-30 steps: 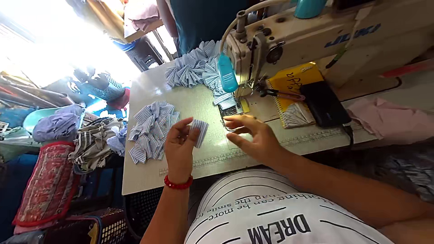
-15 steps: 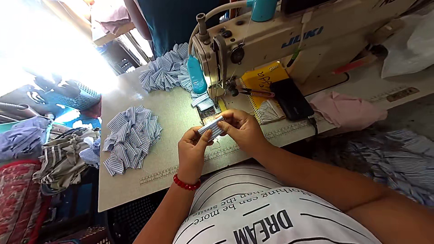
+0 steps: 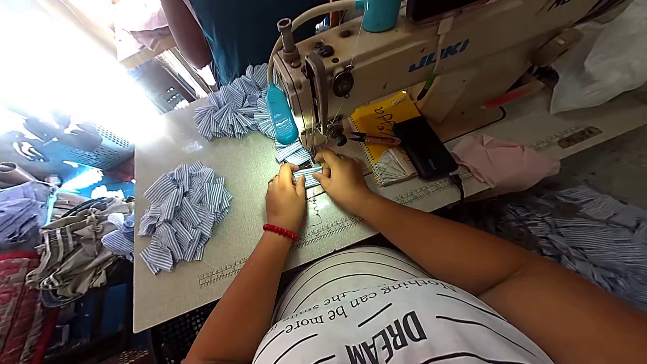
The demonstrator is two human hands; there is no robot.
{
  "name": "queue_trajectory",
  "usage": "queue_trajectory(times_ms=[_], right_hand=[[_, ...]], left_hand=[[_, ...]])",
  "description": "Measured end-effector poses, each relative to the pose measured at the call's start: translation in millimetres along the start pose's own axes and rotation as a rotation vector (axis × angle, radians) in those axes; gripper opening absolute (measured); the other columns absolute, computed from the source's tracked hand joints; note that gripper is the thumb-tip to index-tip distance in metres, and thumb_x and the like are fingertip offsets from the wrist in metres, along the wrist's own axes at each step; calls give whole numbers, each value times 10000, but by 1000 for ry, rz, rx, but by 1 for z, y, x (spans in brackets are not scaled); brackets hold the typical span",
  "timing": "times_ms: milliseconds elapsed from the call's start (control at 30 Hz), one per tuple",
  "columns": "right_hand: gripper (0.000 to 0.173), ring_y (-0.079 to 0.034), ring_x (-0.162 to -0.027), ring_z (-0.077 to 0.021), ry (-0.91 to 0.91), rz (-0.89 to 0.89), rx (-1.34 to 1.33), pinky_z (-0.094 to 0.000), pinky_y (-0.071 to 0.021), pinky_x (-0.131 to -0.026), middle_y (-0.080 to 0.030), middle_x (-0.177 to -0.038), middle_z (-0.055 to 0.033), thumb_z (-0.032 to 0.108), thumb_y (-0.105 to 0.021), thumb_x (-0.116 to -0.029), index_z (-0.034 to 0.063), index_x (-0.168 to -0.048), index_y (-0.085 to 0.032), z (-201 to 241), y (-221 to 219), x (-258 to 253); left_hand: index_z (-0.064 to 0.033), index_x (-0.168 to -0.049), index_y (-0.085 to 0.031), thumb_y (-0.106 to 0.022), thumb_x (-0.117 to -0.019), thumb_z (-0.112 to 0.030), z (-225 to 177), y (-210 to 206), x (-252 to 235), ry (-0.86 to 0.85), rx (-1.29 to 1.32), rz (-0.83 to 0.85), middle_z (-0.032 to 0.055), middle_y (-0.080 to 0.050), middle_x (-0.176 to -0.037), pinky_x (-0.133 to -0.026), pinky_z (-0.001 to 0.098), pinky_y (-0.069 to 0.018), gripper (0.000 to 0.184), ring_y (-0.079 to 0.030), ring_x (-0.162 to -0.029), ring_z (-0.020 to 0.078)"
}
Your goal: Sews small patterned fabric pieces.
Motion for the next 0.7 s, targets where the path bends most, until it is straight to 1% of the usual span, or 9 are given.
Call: queue_trajectory(times_ms=[33,100,133,233,300,433,500,600,700], right_hand=[[315,-678,-992,-350,6,13,52,-604,-457,-979,-712,-917,-131,195,-715,-954,57,-1233,-663,0,-3,-1],[293,-680,-1012,-366,66,-32,99,-594,-483,-965,-707,-948,-158,200,-729,-942,38,-1177,-660,-1,-6,-2],[288,-679,-1006,-375,85,-49,103,-592,-494,-947,-701,-955,-170,195,-734,-937,29,-1158,-656,-1,-6,-2],[196,-669,-1001,-383,93,-33,92,-608,-494,-911,-691,-986,-187,181,-713,-946,27,-1067,-692,-2,-5,-3],[137,-652,-1007,-375,87,-18,80,-604,-472,-907,-675,-988,-178,177,-691,-960,53,-1008,-723,-1,-5,-3],[180,-651,-1045,-346,187,-31,120,-573,-497,-900,-694,-1044,-140,147,-619,-993,84,-1036,-781,0,0,8],[220,-609,-1085,-362,247,-20,202,-567,-476,-878,-682,-1115,-137,188,-610,-1004,92,-1103,-781,2,3,20],[342,-560,-1236,-373,256,5,348,-618,-394,-1009,-671,-1263,-122,311,-546,-1028,177,-1278,-737,-2,3,30],[395,-446,-1413,-397,215,40,376,-705,-225,-1161,-624,-1393,-125,359,-503,-1037,213,-1351,-692,-5,1,28]], left_hand=[[-19,-1210,-619,-614,-1017,-180,0,-1,-1,-41,-77,-13,172,-679,-959,-851,544,-534,252,-670,-932,359],[-28,-1173,-662,-662,-973,-177,0,-2,0,-135,-139,-90,197,-638,-1142,-977,551,-477,249,-601,-1121,404],[-44,-1152,-691,-687,-945,-156,0,-1,0,-198,-126,-134,196,-618,-1204,-1010,538,-459,236,-573,-1169,402],[-60,-1100,-760,-627,-962,-64,-3,-6,3,-401,-95,-134,157,-698,-1207,-1022,529,-479,191,-629,-1178,359],[-67,-1130,-761,-571,-977,-24,-1,-9,4,-426,-129,-71,118,-732,-1178,-1010,538,-490,247,-658,-1169,327],[-69,-1204,-753,-572,-977,-24,0,-9,3,-421,-118,-8,116,-723,-1214,-1015,514,-497,294,-658,-1165,316],[-87,-1231,-746,-569,-976,-32,1,-9,2,-412,-122,4,114,-712,-1233,-1005,530,-489,315,-643,-1179,323],[-139,-1278,-730,-544,-981,-56,2,-10,-2,-399,-165,28,88,-699,-1258,-999,561,-452,360,-618,-1200,318],[-165,-1307,-715,-525,-986,-81,2,-11,-7,-401,-222,46,87,-688,-1257,-977,568,-440,382,-614,-1186,313]])
Point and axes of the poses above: each hand's wrist, its own x-axis away from the middle knuckle, its own y-axis out of the back of the hand, z = x × y, the point moved 4 cm from there along -x, towards the middle knuckle
